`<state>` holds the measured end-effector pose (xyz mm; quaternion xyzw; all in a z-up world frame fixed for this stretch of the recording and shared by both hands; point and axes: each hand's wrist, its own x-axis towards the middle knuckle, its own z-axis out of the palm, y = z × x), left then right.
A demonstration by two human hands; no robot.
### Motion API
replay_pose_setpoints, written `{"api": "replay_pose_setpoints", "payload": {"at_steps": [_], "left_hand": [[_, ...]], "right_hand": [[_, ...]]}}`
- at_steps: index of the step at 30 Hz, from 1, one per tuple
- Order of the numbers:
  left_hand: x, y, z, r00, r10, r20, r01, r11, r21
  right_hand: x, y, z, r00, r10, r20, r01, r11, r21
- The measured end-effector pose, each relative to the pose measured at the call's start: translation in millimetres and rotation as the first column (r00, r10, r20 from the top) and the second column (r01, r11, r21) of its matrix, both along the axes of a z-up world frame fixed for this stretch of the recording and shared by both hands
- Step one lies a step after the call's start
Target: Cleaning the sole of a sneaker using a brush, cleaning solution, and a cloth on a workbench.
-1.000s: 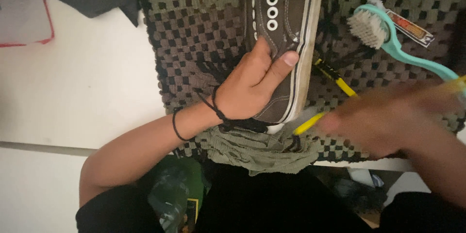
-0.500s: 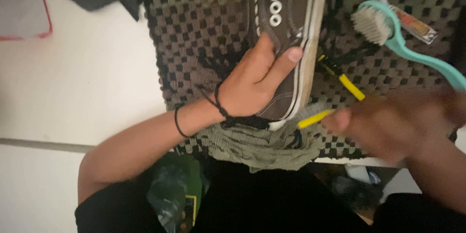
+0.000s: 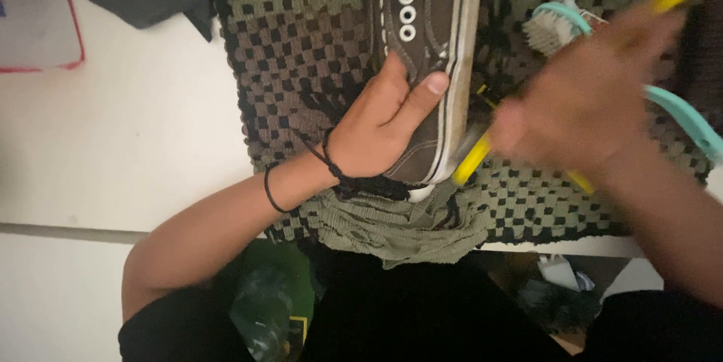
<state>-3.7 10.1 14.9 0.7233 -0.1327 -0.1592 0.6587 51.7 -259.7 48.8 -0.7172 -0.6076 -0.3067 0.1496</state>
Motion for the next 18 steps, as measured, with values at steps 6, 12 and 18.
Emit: {"api": "replay_pose_setpoints", "payload": {"at_steps": [6, 12, 18], "left_hand": [[-1.7, 2.3, -2.9, 1.000, -0.025, 0.017, 0.026, 0.995, -0.094], [-2.8, 3.8, -7.9, 1.000, 0.004, 0.031, -0.002, 0.999, -0.038], [-2.0, 4.2, -9.4, 1.000, -0.001, 0.028, 0.003, 0.998, -0.059]], "right_hand": [[1.1, 19.0, 9.9, 0.990, -0.104, -0.097, 0.097, 0.992, -0.076], [-7.2, 46.5, 0.1, 0.781, -0.594, 0.196, 0.489, 0.386, -0.782], [-11.5, 52.4, 11.0, 0.919, -0.384, 0.089, 0.347, 0.681, -0.645]]}}
